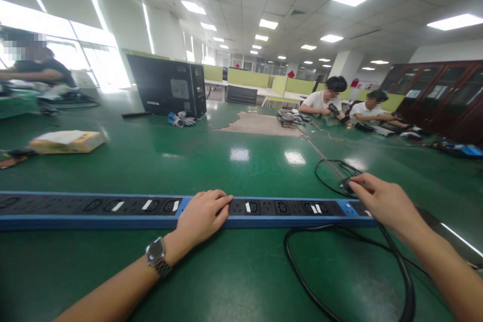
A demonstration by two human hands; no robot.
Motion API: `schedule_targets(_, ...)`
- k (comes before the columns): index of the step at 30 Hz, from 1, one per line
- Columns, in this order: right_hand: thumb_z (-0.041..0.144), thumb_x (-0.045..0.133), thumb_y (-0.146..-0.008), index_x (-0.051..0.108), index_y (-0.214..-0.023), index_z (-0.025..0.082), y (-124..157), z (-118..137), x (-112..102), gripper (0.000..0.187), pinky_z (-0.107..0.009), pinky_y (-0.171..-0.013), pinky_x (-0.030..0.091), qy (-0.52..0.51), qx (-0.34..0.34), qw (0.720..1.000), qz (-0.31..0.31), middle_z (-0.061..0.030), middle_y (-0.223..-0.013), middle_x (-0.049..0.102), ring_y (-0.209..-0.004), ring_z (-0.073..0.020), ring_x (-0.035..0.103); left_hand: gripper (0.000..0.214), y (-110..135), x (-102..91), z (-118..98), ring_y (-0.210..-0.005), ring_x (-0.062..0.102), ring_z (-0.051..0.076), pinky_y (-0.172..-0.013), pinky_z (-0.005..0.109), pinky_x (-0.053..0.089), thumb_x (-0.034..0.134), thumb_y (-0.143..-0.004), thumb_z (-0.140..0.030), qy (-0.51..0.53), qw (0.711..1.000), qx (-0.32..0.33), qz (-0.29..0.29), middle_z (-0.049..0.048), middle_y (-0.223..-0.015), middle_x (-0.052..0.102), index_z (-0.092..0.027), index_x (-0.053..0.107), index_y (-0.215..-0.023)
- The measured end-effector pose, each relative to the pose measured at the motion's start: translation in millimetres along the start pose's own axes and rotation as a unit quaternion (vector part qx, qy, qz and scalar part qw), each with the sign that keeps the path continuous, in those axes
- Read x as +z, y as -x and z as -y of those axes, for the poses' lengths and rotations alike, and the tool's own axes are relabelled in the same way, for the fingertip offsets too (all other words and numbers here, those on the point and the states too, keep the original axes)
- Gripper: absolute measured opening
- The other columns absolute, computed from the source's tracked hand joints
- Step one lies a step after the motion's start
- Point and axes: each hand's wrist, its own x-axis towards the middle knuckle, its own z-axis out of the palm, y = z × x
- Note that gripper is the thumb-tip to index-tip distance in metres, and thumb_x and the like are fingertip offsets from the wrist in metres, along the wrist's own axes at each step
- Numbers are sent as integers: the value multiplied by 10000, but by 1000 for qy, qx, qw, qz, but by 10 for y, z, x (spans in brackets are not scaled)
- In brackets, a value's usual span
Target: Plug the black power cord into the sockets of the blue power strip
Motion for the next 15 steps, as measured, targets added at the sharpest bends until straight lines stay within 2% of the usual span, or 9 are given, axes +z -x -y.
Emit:
schedule_targets(3,594,452,-801,636,-1010,257,-45,-100,-98,437,-315,-649,434,12,-4,999,39,-47,-828,714,-717,-231,636,288,2,9,7,-902,581,200,-806,348,407,442,-904,-261,-2,1000,0,-1,47,-994,652,-230,655,-1095)
schedule_targets(5,570,475,-790,649,-969,255,-58,-237,-13,402,-329,-677,441,1,-26,996,90,-55,-867,718,-762,-249,640,291,6,12,8,-899,581,200,-803,349,406,437,-906,-258,-3,1000,-1,-2,49,-995,652,-230,654,-1098)
schedule_targets(7,545,497,-784,662,-928,259,-55,-389,131,361,-340,-701,447,-16,-31,993,114,-58,-894,720,-795,-261,642,292,12,12,6,-900,581,200,-804,349,405,436,-907,-257,-3,1000,0,-3,51,-996,653,-230,653,-1101)
schedule_targets(11,546,507,-785,663,-939,263,-28,-569,333,358,-350,-735,452,-37,-20,993,109,-54,-906,723,-821,-270,644,286,16,10,1,-895,584,198,-803,347,408,442,-903,-258,-4,1000,1,-6,52,-993,651,-225,653,-1093)
schedule_targets(13,545,518,-779,668,-941,270,-18,-563,348,352,-339,-733,456,-55,-35,991,117,-42,-909,723,-818,-259,644,283,14,9,0,-890,585,197,-799,347,410,446,-900,-253,-6,1000,-2,-8,52,-987,652,-227,655,-1089)
schedule_targets(15,543,558,-742,684,-876,277,-15,-512,337,323,-316,-690,463,-72,-37,992,94,-21,-843,723,-752,-238,644,284,11,8,-1,-890,585,198,-799,347,410,446,-898,-249,-10,1000,-2,-5,52,-989,654,-231,655,-1090)
